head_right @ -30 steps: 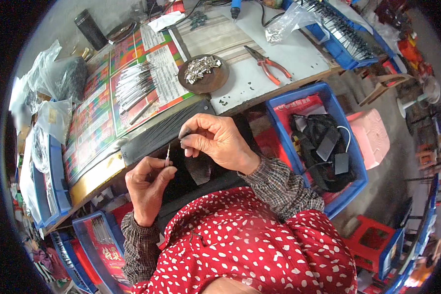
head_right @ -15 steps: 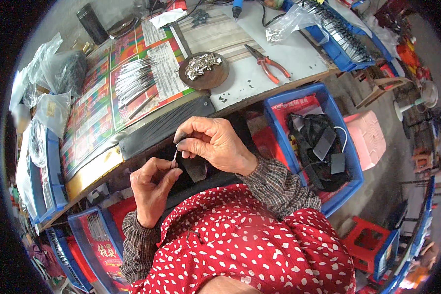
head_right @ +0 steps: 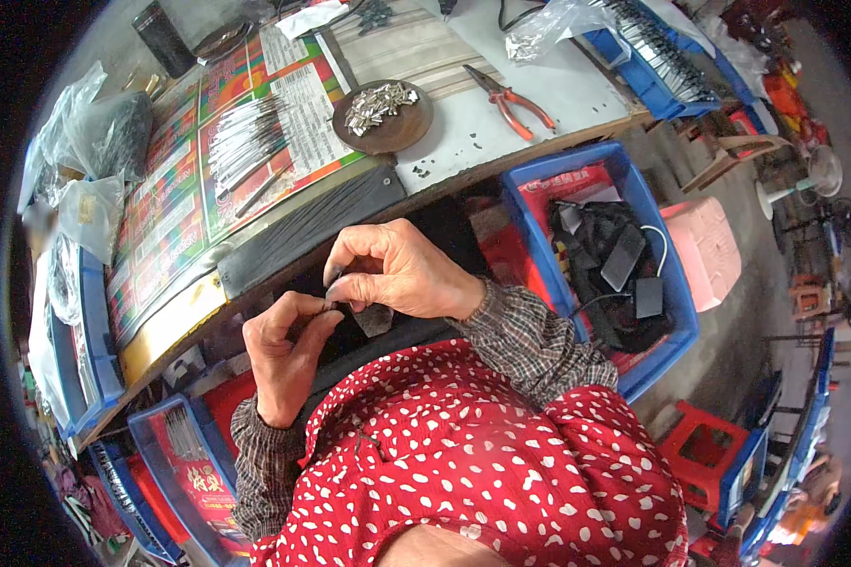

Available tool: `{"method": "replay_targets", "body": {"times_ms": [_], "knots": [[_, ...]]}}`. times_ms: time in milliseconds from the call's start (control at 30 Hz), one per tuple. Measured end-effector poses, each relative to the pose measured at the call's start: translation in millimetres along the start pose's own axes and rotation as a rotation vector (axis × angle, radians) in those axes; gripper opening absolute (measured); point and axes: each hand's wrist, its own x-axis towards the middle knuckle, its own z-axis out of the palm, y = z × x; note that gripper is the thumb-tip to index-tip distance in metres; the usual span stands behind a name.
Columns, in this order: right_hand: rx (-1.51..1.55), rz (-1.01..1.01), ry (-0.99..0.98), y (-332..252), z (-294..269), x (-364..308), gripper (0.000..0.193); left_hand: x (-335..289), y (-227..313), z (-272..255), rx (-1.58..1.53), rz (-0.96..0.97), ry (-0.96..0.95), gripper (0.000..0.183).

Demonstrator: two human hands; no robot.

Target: The person assembles small metal components by hand and with pliers at a workbench.

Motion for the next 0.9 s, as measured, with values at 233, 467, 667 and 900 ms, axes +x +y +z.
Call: {"method": "replay_targets", "body": {"times_ms": [233, 467, 667, 900], "knots": [[0.103, 0.038, 0.005, 4, 5, -2, 0.009, 0, -4, 4, -0.126, -0.063, -0.030, 0.009], [0.126, -0.037, 0.075, 17, 11, 0, 0.012, -3, -2, 14, 0.020, 0.014, 0.116, 0.015], [-0.113, -0.027, 0.182, 26, 19, 0, 0.013, -4, -11, 20, 0.166, 0.128, 0.217, 0.017], [0.081, -0.048, 0.012, 23, 11, -1, 0.011, -8, -12, 13, -0.160, -0.070, 0.040, 0.013]]}}
